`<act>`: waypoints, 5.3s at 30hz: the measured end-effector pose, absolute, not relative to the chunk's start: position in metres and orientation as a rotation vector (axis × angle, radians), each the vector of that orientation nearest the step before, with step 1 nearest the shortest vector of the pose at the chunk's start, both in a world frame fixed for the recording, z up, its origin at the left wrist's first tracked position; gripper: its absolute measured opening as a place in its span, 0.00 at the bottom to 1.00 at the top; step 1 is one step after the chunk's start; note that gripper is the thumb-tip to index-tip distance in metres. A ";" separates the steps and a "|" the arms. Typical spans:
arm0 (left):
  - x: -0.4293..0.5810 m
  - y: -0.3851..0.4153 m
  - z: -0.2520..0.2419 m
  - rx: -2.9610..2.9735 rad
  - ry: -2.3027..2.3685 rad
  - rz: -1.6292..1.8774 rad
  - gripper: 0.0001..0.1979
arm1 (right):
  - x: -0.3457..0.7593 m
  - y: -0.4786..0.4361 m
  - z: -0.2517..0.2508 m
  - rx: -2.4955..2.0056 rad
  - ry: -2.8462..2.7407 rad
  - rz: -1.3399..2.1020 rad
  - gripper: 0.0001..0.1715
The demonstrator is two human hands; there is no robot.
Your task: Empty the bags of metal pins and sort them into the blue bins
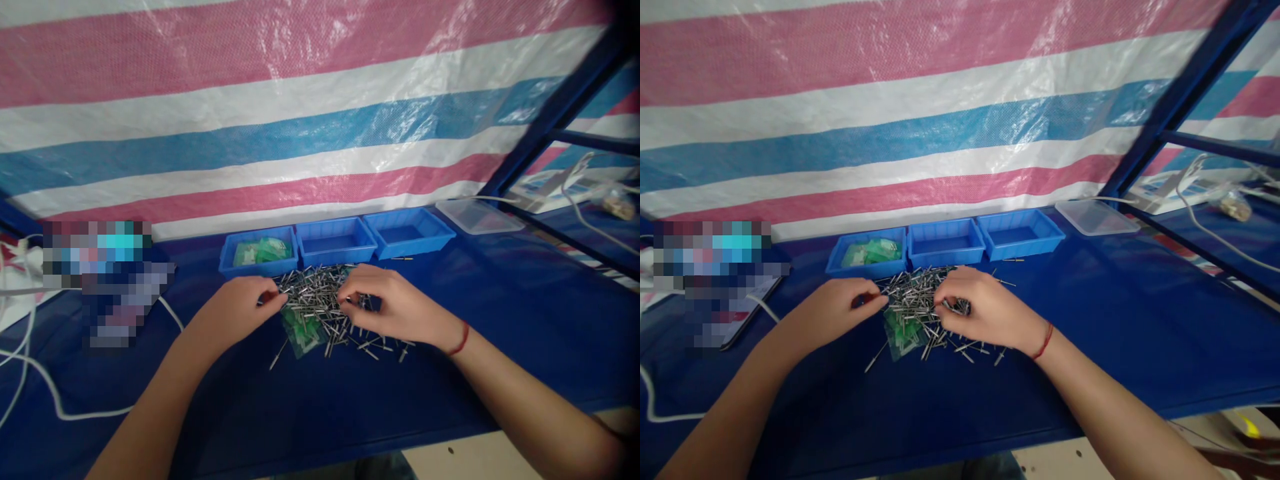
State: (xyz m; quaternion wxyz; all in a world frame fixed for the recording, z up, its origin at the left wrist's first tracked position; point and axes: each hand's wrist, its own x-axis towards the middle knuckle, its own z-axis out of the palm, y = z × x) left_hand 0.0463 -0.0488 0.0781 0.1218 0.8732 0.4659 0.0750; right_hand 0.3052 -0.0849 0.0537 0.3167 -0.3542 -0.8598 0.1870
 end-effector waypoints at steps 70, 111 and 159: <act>0.072 -0.059 0.064 1.904 1.163 0.806 0.11 | 0.283 -0.084 0.042 -1.016 -1.203 1.518 0.17; 0.009 0.000 0.044 2.102 2.070 1.136 0.14 | 0.281 -0.089 0.037 -1.082 -1.628 0.900 0.08; 0.076 -0.062 0.059 2.019 1.134 0.688 0.14 | 0.272 -0.092 0.043 -1.022 -1.356 0.985 0.12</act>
